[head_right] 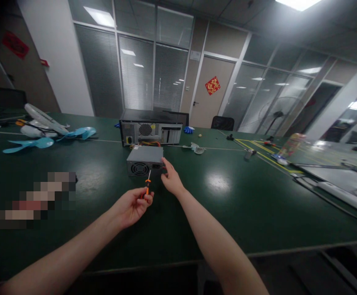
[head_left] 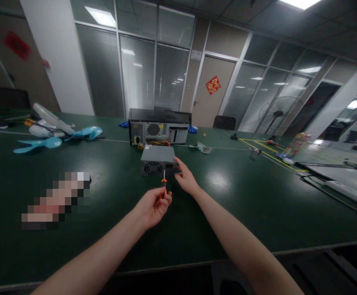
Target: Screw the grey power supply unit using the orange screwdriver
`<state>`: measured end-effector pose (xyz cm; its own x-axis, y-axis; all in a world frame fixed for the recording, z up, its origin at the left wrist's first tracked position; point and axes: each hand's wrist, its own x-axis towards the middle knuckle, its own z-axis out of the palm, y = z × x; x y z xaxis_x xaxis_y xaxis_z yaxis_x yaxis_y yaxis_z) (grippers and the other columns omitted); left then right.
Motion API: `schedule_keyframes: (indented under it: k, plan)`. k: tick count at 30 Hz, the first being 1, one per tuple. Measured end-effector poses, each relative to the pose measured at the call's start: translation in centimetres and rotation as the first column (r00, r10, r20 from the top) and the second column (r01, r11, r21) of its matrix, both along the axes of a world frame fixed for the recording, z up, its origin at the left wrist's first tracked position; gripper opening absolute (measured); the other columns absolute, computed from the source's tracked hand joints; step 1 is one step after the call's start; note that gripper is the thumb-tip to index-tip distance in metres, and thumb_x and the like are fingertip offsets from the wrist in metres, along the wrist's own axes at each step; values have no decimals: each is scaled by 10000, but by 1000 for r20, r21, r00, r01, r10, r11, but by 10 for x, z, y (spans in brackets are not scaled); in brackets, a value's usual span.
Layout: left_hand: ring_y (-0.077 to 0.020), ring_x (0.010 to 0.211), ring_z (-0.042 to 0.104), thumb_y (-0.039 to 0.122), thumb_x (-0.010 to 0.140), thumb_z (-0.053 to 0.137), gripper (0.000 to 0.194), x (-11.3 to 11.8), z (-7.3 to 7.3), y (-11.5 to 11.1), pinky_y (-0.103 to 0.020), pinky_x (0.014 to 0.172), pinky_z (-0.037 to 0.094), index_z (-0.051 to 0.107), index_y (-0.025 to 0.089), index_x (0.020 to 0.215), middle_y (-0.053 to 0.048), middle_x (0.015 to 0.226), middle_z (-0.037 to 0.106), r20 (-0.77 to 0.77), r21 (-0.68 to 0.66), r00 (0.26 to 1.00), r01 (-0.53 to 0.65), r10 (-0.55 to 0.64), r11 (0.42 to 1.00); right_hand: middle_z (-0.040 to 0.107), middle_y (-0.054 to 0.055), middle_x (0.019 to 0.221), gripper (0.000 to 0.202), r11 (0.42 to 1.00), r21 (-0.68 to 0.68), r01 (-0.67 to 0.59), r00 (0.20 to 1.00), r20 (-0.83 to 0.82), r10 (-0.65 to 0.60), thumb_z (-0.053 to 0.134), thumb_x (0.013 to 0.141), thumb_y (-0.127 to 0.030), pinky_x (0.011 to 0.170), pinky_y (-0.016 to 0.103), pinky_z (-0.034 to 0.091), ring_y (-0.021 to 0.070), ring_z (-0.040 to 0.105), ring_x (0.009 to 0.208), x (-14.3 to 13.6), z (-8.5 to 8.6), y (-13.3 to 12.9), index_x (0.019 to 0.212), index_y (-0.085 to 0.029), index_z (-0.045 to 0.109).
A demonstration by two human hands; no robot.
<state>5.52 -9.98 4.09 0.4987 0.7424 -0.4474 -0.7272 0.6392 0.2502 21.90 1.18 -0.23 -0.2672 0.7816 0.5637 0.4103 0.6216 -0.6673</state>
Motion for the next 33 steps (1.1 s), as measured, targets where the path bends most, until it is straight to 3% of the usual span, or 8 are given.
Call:
schedule_keyframes:
  k: [6,11,14,17,20,25,28,33]
  plan:
    - [-97,687,535,140,843,429,91,3,4,-2,-129,488,506,461,70,893,-102,830,489,63,-18,998,-26,27,1000,330,37,1372,694,1000,8,1,1000,-6,-1,421,688,-73,765,288,487,164,510,1036,-1,1,-1,1338,-280,292]
    - [-76,630,518,202,881,362,180,4,2,-1,-132,461,487,472,75,944,-86,818,500,158,5,987,-3,2,1000,330,43,1373,698,1000,1,-1,1000,-8,1,419,686,-77,765,290,483,165,511,1035,-1,1,-2,1342,-276,288]
    - [-77,608,526,249,890,344,224,4,-1,0,-137,445,481,479,79,944,-90,808,507,76,5,997,-4,4,1000,334,47,1371,695,1000,-5,1,1000,-9,-1,421,687,-83,773,298,480,168,510,1034,-1,2,-3,1342,-275,292]
    - [-96,619,556,294,840,472,221,4,-5,1,-166,471,508,486,85,911,-107,820,522,-34,47,999,-3,4,999,334,46,1371,693,1000,-6,5,1000,-5,-5,421,690,-81,777,301,480,169,507,1037,-1,4,-4,1342,-278,293]
    - [-126,669,598,171,779,566,165,5,-9,1,-208,537,544,479,95,897,-108,833,545,-106,63,992,-61,67,996,326,44,1377,696,1000,-10,4,1000,6,-4,420,692,-76,778,300,483,169,507,1040,0,5,-5,1344,-281,288]
    - [-137,693,616,77,792,512,127,8,-7,0,-202,554,549,473,78,912,-111,818,558,-158,32,974,-161,164,986,333,43,1372,691,1000,-12,14,1000,4,-14,419,693,-67,778,290,484,164,503,1046,-1,3,-4,1339,-278,293]
    - [-126,685,610,122,833,458,105,9,-4,-2,-193,543,545,479,69,922,-114,822,554,-142,18,978,-150,151,989,333,44,1371,692,1000,-4,3,1000,2,-3,421,691,-66,773,287,484,162,508,1038,0,2,-3,1338,-276,292]
    - [-84,582,561,276,868,408,238,5,-6,-2,-140,409,472,507,76,952,-92,801,543,-106,46,994,-29,34,999,326,43,1376,698,1000,0,-4,1000,-1,4,417,689,-63,774,298,485,163,514,1029,0,2,-3,1339,-281,289]
